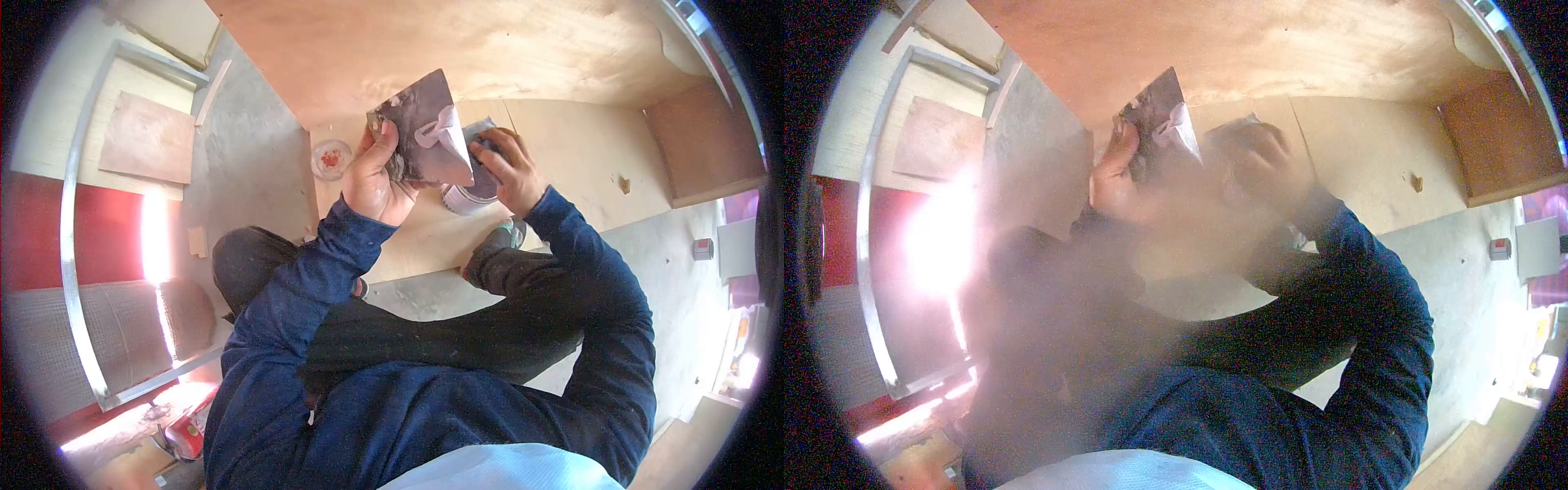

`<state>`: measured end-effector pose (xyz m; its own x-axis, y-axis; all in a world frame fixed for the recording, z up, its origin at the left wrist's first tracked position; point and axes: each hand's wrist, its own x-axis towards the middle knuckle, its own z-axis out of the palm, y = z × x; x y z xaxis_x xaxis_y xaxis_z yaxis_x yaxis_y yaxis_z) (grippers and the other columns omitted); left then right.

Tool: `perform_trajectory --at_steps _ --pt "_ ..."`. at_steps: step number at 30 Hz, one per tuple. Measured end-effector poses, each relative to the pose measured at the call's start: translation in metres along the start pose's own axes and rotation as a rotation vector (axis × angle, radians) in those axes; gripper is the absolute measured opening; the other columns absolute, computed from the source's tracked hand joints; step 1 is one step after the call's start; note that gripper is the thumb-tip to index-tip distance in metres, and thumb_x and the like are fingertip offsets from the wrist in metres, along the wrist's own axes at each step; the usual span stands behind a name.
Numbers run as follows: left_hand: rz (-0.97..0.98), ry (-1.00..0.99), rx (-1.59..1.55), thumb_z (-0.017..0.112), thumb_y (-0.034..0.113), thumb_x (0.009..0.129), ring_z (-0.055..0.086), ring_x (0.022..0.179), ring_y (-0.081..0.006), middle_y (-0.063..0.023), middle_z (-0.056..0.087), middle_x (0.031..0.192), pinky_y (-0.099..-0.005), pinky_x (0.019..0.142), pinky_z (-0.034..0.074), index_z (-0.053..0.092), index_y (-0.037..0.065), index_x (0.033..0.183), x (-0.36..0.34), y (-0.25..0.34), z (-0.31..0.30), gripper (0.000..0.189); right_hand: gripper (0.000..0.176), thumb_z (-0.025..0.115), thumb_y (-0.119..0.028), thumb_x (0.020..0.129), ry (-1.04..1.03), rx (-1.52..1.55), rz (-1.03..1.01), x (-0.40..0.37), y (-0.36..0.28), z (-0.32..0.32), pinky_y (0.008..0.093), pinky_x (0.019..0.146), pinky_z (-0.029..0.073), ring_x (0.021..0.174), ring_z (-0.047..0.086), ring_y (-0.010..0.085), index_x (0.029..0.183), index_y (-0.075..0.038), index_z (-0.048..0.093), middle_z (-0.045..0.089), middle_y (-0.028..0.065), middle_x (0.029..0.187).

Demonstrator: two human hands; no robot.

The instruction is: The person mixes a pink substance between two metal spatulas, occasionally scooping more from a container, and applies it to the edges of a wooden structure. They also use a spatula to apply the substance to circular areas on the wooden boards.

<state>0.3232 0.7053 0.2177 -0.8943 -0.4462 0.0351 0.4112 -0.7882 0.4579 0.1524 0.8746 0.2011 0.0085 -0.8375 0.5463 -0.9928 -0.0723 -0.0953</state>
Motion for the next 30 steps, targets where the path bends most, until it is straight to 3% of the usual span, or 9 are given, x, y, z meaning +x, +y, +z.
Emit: perform_trajectory --at_steps 4,9,11,12,16,19,25,27,30 --pt "-0.029 -0.010 -0.099 0.045 0.024 0.100 0.066 0.100 -0.0272 -0.0120 0.062 0.115 -0.0409 0.072 0.062 0.047 0.007 0.125 0.010 0.000 -0.025 0.030 0.034 0.048 0.003 0.095 0.240 0.338 0.413 -0.005 0.007 0.002 0.0386 0.096 0.045 0.117 0.055 0.0294 0.128 0.001 0.046 0.051 0.0192 0.129" --pt "-0.214 0.133 -0.150 0.042 0.024 0.101 0.068 0.093 -0.0221 -0.0109 0.065 0.107 -0.0339 0.070 0.063 0.053 0.003 0.117 0.021 -0.047 -0.066 0.028 0.040 0.046 -0.003 0.096 0.486 0.189 0.058 0.003 -0.007 -0.019 0.0415 0.097 0.042 0.111 0.057 0.0288 0.133 0.006 0.036 0.052 0.0239 0.126" --pt "0.098 -0.396 -0.203 0.041 0.024 0.101 0.069 0.091 -0.0224 -0.0110 0.066 0.106 -0.0330 0.069 0.063 0.052 0.003 0.117 0.026 -0.086 -0.092 0.029 0.037 0.048 -0.011 0.097 0.430 0.231 0.015 0.012 -0.033 -0.034 0.0417 0.096 0.041 0.106 0.058 0.0305 0.129 0.007 0.043 0.053 0.0248 0.124" --pt "-0.367 0.071 -0.224 0.039 0.023 0.102 0.069 0.091 -0.0221 -0.0111 0.066 0.106 -0.0327 0.070 0.063 0.052 0.002 0.118 0.005 -0.034 -0.041 0.029 0.035 0.048 -0.016 0.097 0.257 0.418 0.133 0.016 -0.038 -0.047 0.0423 0.096 0.041 0.108 0.056 0.0328 0.122 0.009 0.050 0.055 0.0250 0.121" --pt "-0.371 0.117 -0.228 0.037 0.023 0.102 0.068 0.092 -0.0234 -0.0120 0.064 0.108 -0.0330 0.073 0.062 0.049 0.001 0.120 0.001 -0.038 -0.030 0.031 0.033 0.048 -0.018 0.098 0.088 0.363 -0.064 0.020 -0.043 -0.047 0.0437 0.097 0.041 0.114 0.053 0.0337 0.115 0.010 0.055 0.053 0.0250 0.122" --pt "-0.364 0.020 -0.261 0.035 0.023 0.103 0.068 0.094 -0.0258 -0.0134 0.062 0.111 -0.0353 0.076 0.062 0.046 0.001 0.122 -0.001 -0.034 -0.021 0.032 0.034 0.048 -0.018 0.098 0.558 0.624 0.040 -0.005 -0.036 0.001 0.0477 0.099 0.041 0.118 0.051 0.0362 0.124 0.004 0.051 0.049 0.0253 0.126" --pt "-0.287 -0.018 -0.117 0.035 0.025 0.103 0.065 0.102 -0.0272 -0.0156 0.060 0.114 -0.0392 0.082 0.061 0.045 0.003 0.125 -0.008 -0.016 -0.013 0.033 0.043 0.054 -0.015 0.095 0.156 0.586 -0.217 0.000 -0.036 -0.006 0.0536 0.098 0.042 0.122 0.048 0.0435 0.135 -0.014 0.042 0.045 0.0241 0.132" --pt "-0.255 -0.077 -0.190 0.039 0.025 0.102 0.064 0.103 -0.0257 -0.0155 0.060 0.117 -0.0388 0.082 0.061 0.045 0.003 0.127 -0.004 -0.012 -0.021 0.034 0.043 0.056 -0.009 0.090 0.196 0.569 -0.175 -0.003 -0.029 -0.002 0.0537 0.098 0.042 0.122 0.047 0.0455 0.132 -0.010 0.045 0.046 0.0232 0.131" --pt "-0.210 -0.235 -0.189 0.044 0.023 0.100 0.065 0.101 -0.0240 -0.0142 0.060 0.118 -0.0377 0.078 0.061 0.046 0.003 0.127 -0.010 0.018 -0.004 0.034 0.046 0.057 0.000 0.079 -0.190 0.151 -0.379 0.017 -0.031 -0.013 0.0502 0.100 0.041 0.123 0.048 0.0427 0.124 0.001 0.051 0.047 0.0211 0.132"
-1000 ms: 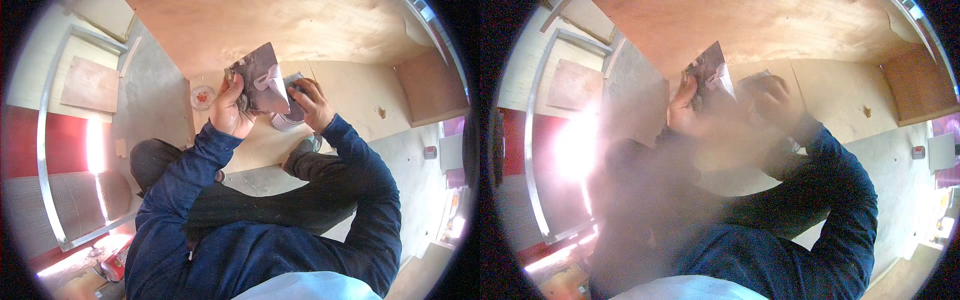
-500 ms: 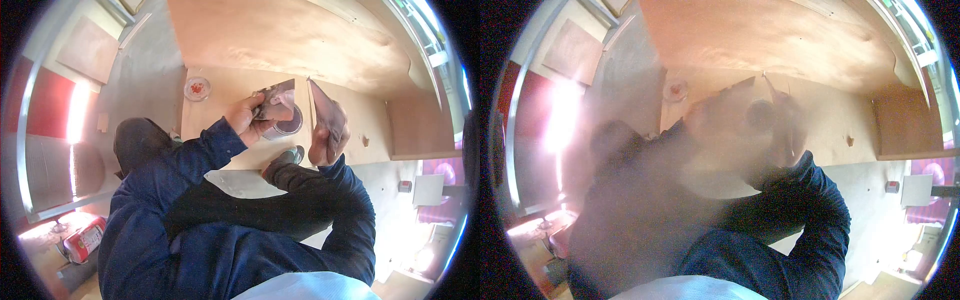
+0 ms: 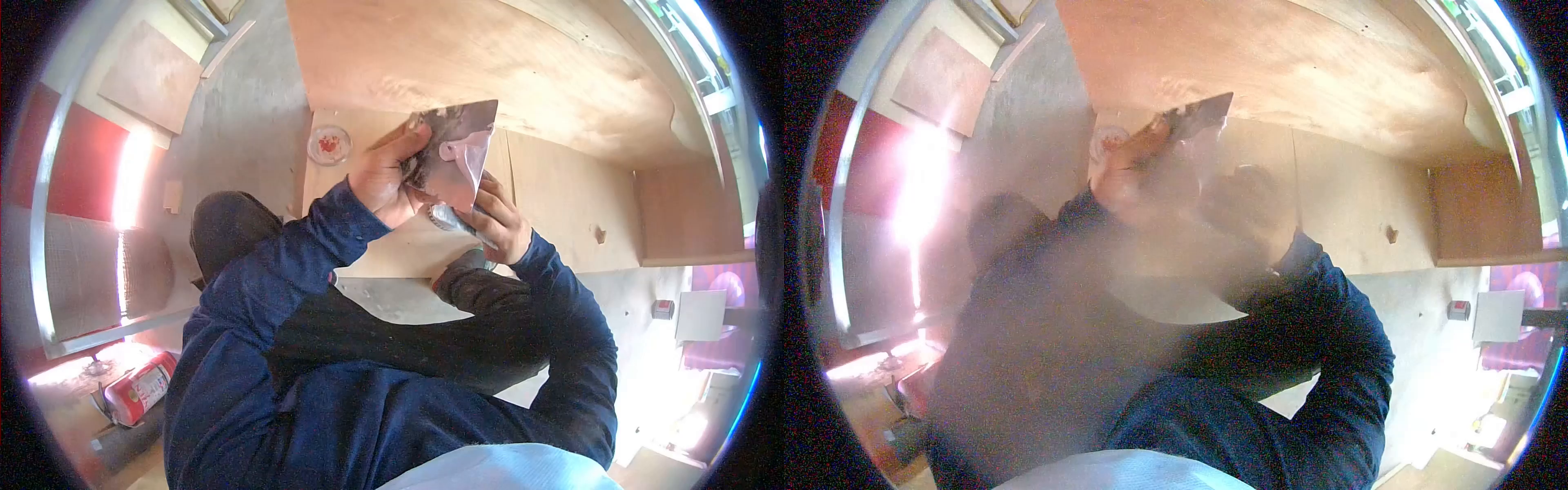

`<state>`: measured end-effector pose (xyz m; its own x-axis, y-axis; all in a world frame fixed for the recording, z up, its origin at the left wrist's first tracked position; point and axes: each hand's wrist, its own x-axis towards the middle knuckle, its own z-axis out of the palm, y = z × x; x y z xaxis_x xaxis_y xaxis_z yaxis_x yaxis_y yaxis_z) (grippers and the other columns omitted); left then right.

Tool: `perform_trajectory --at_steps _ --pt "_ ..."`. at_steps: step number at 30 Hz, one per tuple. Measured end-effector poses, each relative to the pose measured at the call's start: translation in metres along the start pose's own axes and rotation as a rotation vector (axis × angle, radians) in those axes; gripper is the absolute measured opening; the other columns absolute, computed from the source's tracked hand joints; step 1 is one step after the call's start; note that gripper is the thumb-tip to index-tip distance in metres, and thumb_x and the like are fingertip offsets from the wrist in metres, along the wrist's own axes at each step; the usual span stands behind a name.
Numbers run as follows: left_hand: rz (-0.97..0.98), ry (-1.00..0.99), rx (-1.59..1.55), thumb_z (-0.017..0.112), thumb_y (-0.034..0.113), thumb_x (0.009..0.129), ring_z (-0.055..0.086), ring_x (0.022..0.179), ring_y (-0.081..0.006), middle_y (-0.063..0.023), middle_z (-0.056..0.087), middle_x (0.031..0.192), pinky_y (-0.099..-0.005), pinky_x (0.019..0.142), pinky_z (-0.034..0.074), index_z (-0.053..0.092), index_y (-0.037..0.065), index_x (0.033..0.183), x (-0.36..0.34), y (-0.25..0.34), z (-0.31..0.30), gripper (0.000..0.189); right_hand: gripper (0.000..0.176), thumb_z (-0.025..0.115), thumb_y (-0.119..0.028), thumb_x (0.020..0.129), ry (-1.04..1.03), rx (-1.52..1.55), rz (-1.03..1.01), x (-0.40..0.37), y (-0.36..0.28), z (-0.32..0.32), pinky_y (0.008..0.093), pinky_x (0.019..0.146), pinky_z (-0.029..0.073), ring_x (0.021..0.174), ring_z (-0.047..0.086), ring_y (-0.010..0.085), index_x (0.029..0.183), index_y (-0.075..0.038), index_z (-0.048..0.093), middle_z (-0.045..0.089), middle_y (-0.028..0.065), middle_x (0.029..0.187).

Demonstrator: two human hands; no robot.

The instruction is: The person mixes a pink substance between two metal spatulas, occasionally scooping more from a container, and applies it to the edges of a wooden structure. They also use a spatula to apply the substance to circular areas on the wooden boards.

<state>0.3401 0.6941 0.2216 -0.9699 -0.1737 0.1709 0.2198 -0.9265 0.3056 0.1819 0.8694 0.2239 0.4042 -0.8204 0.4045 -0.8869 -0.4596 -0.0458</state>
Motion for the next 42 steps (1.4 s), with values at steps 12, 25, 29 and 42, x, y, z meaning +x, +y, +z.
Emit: perform_trajectory --at_steps 12,25,29,42 --pt "-0.103 0.273 0.070 0.046 0.024 0.099 0.069 0.090 -0.0220 -0.0118 0.064 0.109 -0.0306 0.062 0.063 0.049 0.003 0.122 -0.002 -0.021 -0.033 0.031 0.036 0.048 -0.011 0.097 0.542 0.326 0.976 -0.029 0.019 -0.010 0.0449 0.109 0.036 0.125 0.049 0.0283 0.132 -0.001 0.047 0.051 0.0129 0.135" --pt "0.104 0.162 0.156 0.050 0.024 0.098 0.069 0.091 -0.0247 -0.0106 0.063 0.112 -0.0346 0.061 0.063 0.050 0.005 0.125 -0.001 0.013 -0.018 0.034 0.035 0.047 -0.007 0.097 0.364 0.627 1.153 -0.013 0.018 0.001 0.0423 0.102 0.045 0.118 0.056 0.0281 0.131 0.001 0.048 0.056 0.0155 0.128" --pt "0.256 0.233 0.357 0.049 0.020 0.098 0.066 0.098 -0.0251 -0.0118 0.062 0.114 -0.0431 0.065 0.062 0.047 0.004 0.127 0.002 0.016 -0.019 0.033 0.035 0.047 -0.005 0.097 0.811 1.323 1.232 0.011 -0.005 -0.017 0.0427 0.099 0.046 0.116 0.057 0.0290 0.131 0.004 0.048 0.057 0.0158 0.127" --pt "0.337 0.288 0.746 0.046 0.025 0.098 0.066 0.097 -0.0266 -0.0099 0.065 0.110 -0.0370 0.076 0.059 0.052 0.007 0.121 0.010 0.157 -0.034 0.030 0.033 0.044 0.005 0.094 0.064 0.389 0.692 0.024 0.012 0.021 0.0315 0.091 0.050 0.113 0.057 0.0216 0.125 0.001 0.057 0.056 0.0147 0.129"
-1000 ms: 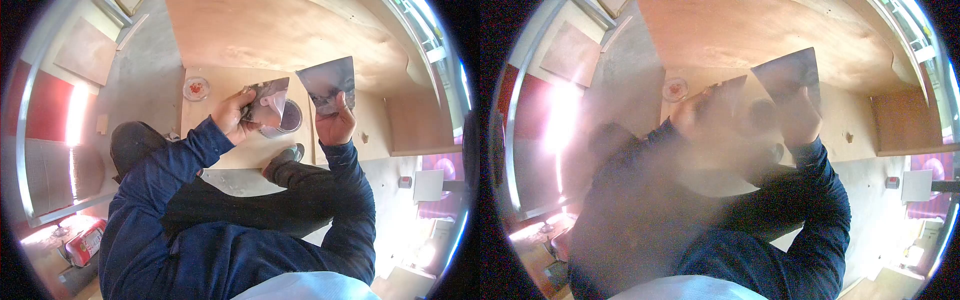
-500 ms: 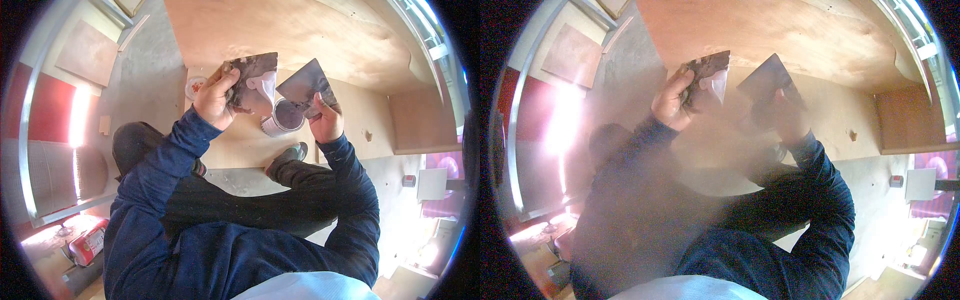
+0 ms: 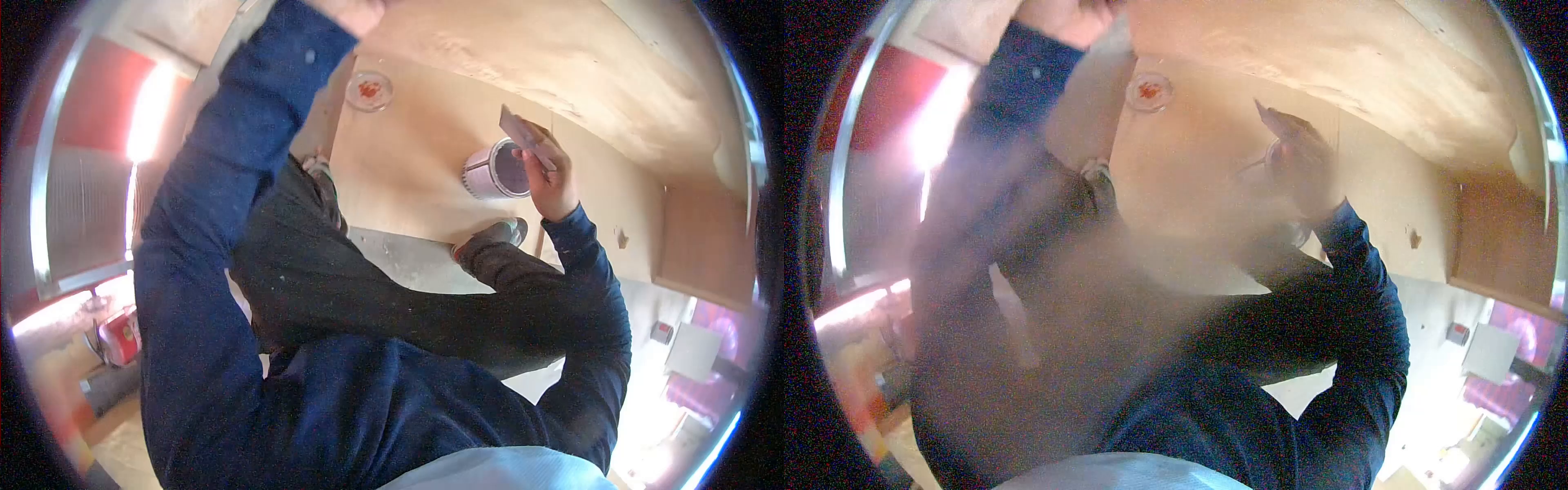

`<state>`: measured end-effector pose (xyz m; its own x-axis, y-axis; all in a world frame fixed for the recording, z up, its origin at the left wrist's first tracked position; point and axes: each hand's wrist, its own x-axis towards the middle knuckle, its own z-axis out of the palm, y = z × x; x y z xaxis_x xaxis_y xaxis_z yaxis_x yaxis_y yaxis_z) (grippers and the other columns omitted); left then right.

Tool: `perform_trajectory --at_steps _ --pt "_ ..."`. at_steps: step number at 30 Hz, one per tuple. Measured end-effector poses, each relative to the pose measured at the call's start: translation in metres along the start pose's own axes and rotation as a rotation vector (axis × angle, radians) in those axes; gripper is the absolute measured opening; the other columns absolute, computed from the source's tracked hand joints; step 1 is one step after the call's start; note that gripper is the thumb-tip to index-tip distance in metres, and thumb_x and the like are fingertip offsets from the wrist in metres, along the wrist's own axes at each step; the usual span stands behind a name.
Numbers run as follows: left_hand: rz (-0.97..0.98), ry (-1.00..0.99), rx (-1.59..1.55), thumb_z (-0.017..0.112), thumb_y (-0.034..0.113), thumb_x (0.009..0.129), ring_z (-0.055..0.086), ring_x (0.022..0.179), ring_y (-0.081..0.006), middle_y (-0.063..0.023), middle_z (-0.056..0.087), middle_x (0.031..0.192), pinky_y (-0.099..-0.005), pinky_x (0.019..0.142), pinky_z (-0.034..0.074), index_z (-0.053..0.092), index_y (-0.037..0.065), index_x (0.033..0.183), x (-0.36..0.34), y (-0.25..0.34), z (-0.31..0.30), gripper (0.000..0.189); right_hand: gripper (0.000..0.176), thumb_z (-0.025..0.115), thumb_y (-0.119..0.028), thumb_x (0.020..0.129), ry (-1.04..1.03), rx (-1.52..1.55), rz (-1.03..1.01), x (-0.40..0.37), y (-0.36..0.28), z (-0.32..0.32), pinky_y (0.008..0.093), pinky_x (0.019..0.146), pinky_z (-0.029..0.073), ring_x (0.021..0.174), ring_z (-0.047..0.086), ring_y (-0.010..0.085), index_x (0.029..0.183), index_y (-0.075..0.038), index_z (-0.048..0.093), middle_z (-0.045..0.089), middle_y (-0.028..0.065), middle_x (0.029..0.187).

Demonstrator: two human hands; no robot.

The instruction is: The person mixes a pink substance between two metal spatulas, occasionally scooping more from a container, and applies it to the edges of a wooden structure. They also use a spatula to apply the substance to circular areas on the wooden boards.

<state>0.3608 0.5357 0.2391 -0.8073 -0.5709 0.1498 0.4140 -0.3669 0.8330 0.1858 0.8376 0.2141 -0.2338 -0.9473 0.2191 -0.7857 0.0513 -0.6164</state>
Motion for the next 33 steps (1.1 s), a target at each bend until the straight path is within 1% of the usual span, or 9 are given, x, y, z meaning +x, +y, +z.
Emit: perform_trajectory --at_steps 4,8,10,13,17,19,20,22,33 --pt "0.069 0.150 0.129 0.046 0.023 0.098 0.064 0.098 -0.0256 -0.0111 0.063 0.112 -0.0358 0.078 0.058 0.051 0.005 0.124 -0.051 0.026 -0.038 0.032 0.034 0.047 0.002 0.093 -0.293 -0.037 0.010 0.017 0.045 0.043 0.0309 0.097 0.045 0.116 0.056 0.0240 0.125 -0.002 0.058 0.058 0.0167 0.122" --pt "0.119 0.292 0.246 0.047 0.021 0.098 0.063 0.100 -0.0247 -0.0124 0.062 0.113 -0.0345 0.079 0.057 0.049 0.004 0.128 -0.037 0.020 -0.032 0.034 0.032 0.050 -0.005 0.095 -0.296 0.254 -0.037 0.042 0.123 0.121 0.0341 0.095 0.046 0.114 0.057 0.0277 0.126 -0.002 0.057 0.058 0.0178 0.120" --pt "0.124 0.369 0.307 0.048 0.020 0.098 0.062 0.101 -0.0242 -0.0130 0.061 0.114 -0.0339 0.080 0.056 0.048 0.003 0.129 -0.040 0.021 -0.043 0.035 0.032 0.051 -0.014 0.096 -0.354 0.073 0.004 0.063 0.114 0.149 0.0368 0.093 0.047 0.110 0.058 0.0303 0.126 -0.004 0.057 0.059 0.0182 0.120" --pt "0.139 0.470 0.408 0.048 0.018 0.098 0.061 0.102 -0.0235 -0.0139 0.060 0.115 -0.0330 0.082 0.055 0.047 0.002 0.132 -0.056 0.031 -0.047 0.037 0.033 0.054 -0.019 0.095 -0.279 0.088 0.026 0.083 0.140 0.213 0.0392 0.091 0.047 0.105 0.057 0.0321 0.126 -0.007 0.059 0.059 0.0178 0.118" --pt "0.157 0.581 0.514 0.049 0.016 0.099 0.060 0.103 -0.0228 -0.0148 0.060 0.116 -0.0320 0.083 0.055 0.045 0.001 0.134 -0.060 0.049 -0.047 0.039 0.036 0.061 -0.021 0.090 -0.381 -0.032 0.172 0.098 0.170 0.294 0.0400 0.091 0.046 0.103 0.056 0.0321 0.125 -0.011 0.060 0.060 0.0160 0.112" --pt "0.272 0.268 1.248 0.043 0.021 0.100 0.058 0.106 -0.0219 -0.0147 0.056 0.123 -0.0311 0.084 0.054 0.043 -0.004 0.134 -0.076 0.063 -0.040 0.042 0.041 0.066 -0.021 0.084 -0.253 -0.284 0.009 0.100 0.183 0.331 0.0431 0.093 0.043 0.107 0.052 0.0314 0.125 -0.018 0.061 0.058 0.0133 0.113" --pt "0.263 0.278 1.250 0.043 0.021 0.100 0.058 0.106 -0.0219 -0.0147 0.056 0.123 -0.0311 0.084 0.054 0.043 -0.004 0.134 -0.069 0.059 -0.053 0.042 0.041 0.066 -0.021 0.084 -0.264 -0.278 0.004 0.103 0.185 0.341 0.0431 0.093 0.043 0.107 0.052 0.0314 0.125 -0.018 0.061 0.058 0.0133 0.113" --pt "0.259 0.276 0.236 0.043 0.019 0.100 0.058 0.108 -0.0216 -0.0158 0.053 0.128 -0.0320 0.087 0.053 0.041 -0.006 0.134 -0.049 0.054 -0.073 0.042 0.047 0.069 -0.019 0.080 -0.244 -0.468 0.119 0.113 0.174 0.352 0.0490 0.095 0.040 0.117 0.046 0.0311 0.126 -0.025 0.060 0.052 0.0109 0.122" --pt "0.009 0.478 0.129 0.043 0.018 0.099 0.058 0.109 -0.0207 -0.0174 0.053 0.129 -0.0320 0.083 0.056 0.040 -0.004 0.136 -0.055 0.067 -0.054 0.042 0.054 0.070 -0.018 0.078 -0.267 -0.544 0.286 0.153 0.188 0.389 0.0564 0.099 0.035 0.129 0.035 0.0302 0.130 -0.028 0.057 0.042 0.0089 0.135"
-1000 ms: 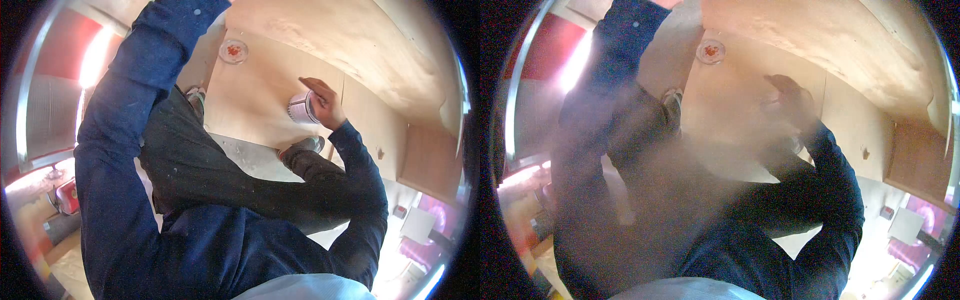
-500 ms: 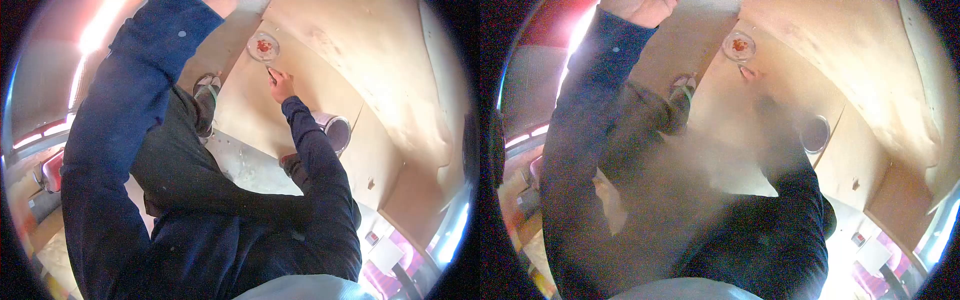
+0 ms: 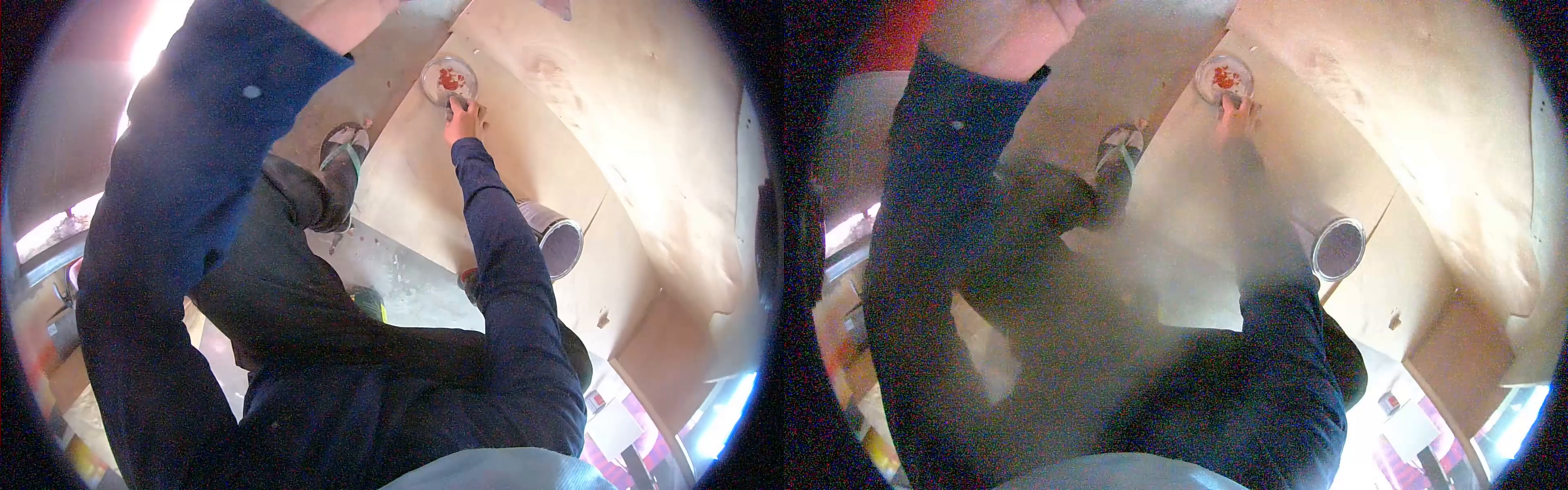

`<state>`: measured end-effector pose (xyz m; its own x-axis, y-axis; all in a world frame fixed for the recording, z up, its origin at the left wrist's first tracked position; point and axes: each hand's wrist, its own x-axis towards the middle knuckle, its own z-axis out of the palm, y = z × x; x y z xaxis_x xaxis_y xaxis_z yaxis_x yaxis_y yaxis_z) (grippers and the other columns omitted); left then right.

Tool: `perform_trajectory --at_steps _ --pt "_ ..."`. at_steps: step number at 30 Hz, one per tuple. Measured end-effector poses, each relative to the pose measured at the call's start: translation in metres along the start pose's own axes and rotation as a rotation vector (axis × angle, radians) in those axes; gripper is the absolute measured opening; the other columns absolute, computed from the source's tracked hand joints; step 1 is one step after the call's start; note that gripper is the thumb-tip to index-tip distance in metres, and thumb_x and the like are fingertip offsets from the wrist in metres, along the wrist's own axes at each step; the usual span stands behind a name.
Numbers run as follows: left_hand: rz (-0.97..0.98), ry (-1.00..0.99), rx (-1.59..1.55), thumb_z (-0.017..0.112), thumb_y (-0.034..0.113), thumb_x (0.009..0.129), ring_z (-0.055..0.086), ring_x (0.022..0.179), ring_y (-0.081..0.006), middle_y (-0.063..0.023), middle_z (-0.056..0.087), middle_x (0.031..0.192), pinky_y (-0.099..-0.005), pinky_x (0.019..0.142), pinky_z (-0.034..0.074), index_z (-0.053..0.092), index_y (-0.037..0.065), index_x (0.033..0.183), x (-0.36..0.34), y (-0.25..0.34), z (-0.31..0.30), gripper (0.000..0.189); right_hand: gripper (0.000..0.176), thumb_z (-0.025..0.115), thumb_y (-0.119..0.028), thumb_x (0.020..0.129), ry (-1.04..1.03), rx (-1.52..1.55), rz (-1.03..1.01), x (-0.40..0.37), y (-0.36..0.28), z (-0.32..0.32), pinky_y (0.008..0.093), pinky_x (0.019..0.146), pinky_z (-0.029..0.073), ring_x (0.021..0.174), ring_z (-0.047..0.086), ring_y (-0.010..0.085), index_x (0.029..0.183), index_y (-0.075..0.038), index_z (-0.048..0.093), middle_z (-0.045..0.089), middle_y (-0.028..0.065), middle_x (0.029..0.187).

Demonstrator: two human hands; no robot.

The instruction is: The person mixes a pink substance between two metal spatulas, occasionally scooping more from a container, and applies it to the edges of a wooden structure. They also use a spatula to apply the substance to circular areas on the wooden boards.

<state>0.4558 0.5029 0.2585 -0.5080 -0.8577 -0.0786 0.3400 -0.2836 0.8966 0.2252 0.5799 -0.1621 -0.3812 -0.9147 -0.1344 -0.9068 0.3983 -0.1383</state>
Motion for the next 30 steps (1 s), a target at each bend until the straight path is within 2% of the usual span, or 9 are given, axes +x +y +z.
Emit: perform_trajectory --at_steps 10,14,19,20,22,24,26,29,30 --pt "0.017 -0.325 -0.321 0.041 0.019 0.100 0.058 0.111 -0.0198 -0.0187 0.052 0.130 -0.0309 0.078 0.059 0.039 -0.002 0.137 0.011 0.001 -0.028 0.042 0.052 0.064 -0.015 0.080 -0.035 0.015 0.057 0.013 -0.006 0.014 0.0571 0.100 0.034 0.129 0.035 0.0318 0.129 -0.029 0.057 0.043 0.0084 0.134" --pt "0.069 -0.092 0.021 0.039 0.019 0.100 0.060 0.108 -0.0198 -0.0196 0.050 0.133 -0.0302 0.073 0.061 0.039 -0.002 0.136 0.014 -0.007 -0.032 0.042 0.049 0.062 -0.014 0.081 0.025 0.019 0.067 0.021 -0.005 0.032 0.0570 0.100 0.033 0.128 0.035 0.0318 0.128 -0.029 0.058 0.043 0.0086 0.133" --pt "-0.260 -0.180 -0.227 0.044 0.025 0.099 0.064 0.101 -0.0243 -0.0165 0.050 0.137 -0.0380 0.086 0.057 0.039 0.001 0.139 0.010 0.022 -0.011 0.046 0.049 0.056 -0.012 0.082 -0.141 -0.094 0.005 0.018 -0.009 0.001 0.0590 0.095 0.038 0.125 0.043 0.0351 0.127 -0.030 0.059 0.046 0.0086 0.137" --pt "0.183 -0.570 0.094 0.044 0.036 0.100 0.057 0.115 -0.0264 -0.0153 0.042 0.144 -0.0398 0.088 0.054 0.032 0.001 0.144 0.037 -0.028 -0.052 0.057 0.049 0.056 -0.012 0.082 -0.135 -0.091 0.008 0.023 -0.002 0.000 0.0590 0.095 0.038 0.125 0.043 0.0351 0.127 -0.030 0.059 0.046 0.0086 0.137" --pt "0.175 -0.530 0.065 0.044 0.036 0.100 0.058 0.113 -0.0264 -0.0147 0.044 0.142 -0.0399 0.087 0.055 0.034 0.001 0.141 0.037 -0.028 -0.050 0.055 0.050 0.057 -0.011 0.081 -0.510 0.081 -0.233 0.048 0.026 -0.004 0.0567 0.085 0.047 0.110 0.056 0.0367 0.127 -0.031 0.060 0.054 0.0084 0.133" --pt "0.147 -0.436 -0.006 0.044 0.035 0.100 0.060 0.109 -0.0265 -0.0137 0.048 0.136 -0.0402 0.085 0.056 0.037 0.002 0.137 0.036 -0.030 -0.044 0.050 0.050 0.057 -0.011 0.083 -0.338 0.424 -0.246 0.032 0.029 -0.025 0.0519 0.075 0.053 0.099 0.063 0.0354 0.131 -0.024 0.056 0.059 0.0092 0.126" --pt "0.118 -0.363 -0.076 0.044 0.035 0.100 0.061 0.106 -0.0266 -0.0126 0.051 0.130 -0.0405 0.083 0.057 0.041 0.003 0.133 0.035 -0.032 -0.036 0.046 0.047 0.057 -0.013 0.087 -0.237 1.284 0.116 -0.001 0.002 -0.093 0.0512 0.078 0.054 0.106 0.060 0.0339 0.134 -0.012 0.050 0.057 0.0109 0.127" --pt "0.055 -0.285 -0.186 0.044 0.034 0.100 0.064 0.100 -0.0268 -0.0110 0.057 0.122 -0.0410 0.079 0.058 0.046 0.004 0.126 0.032 -0.036 -0.020 0.040 0.045 0.054 -0.012 0.091 -0.200 2.044 -0.012 -0.052 -0.009 -0.160 0.0512 0.081 0.054 0.113 0.057 0.0327 0.134 -0.004 0.043 0.054 0.0131 0.128" --pt "0.031 -0.262 -0.220 0.044 0.034 0.100 0.065 0.099 -0.0269 -0.0105 0.059 0.119 -0.0411 0.078 0.058 0.048 0.005 0.124 0.031 -0.038 -0.014 0.038 0.045 0.054 -0.012 0.091 -0.164 2.053 -0.033 -0.064 -0.016 -0.185 0.0512 0.081 0.054 0.113 0.057 0.0327 0.134 -0.004 0.043 0.054 0.0131 0.128"
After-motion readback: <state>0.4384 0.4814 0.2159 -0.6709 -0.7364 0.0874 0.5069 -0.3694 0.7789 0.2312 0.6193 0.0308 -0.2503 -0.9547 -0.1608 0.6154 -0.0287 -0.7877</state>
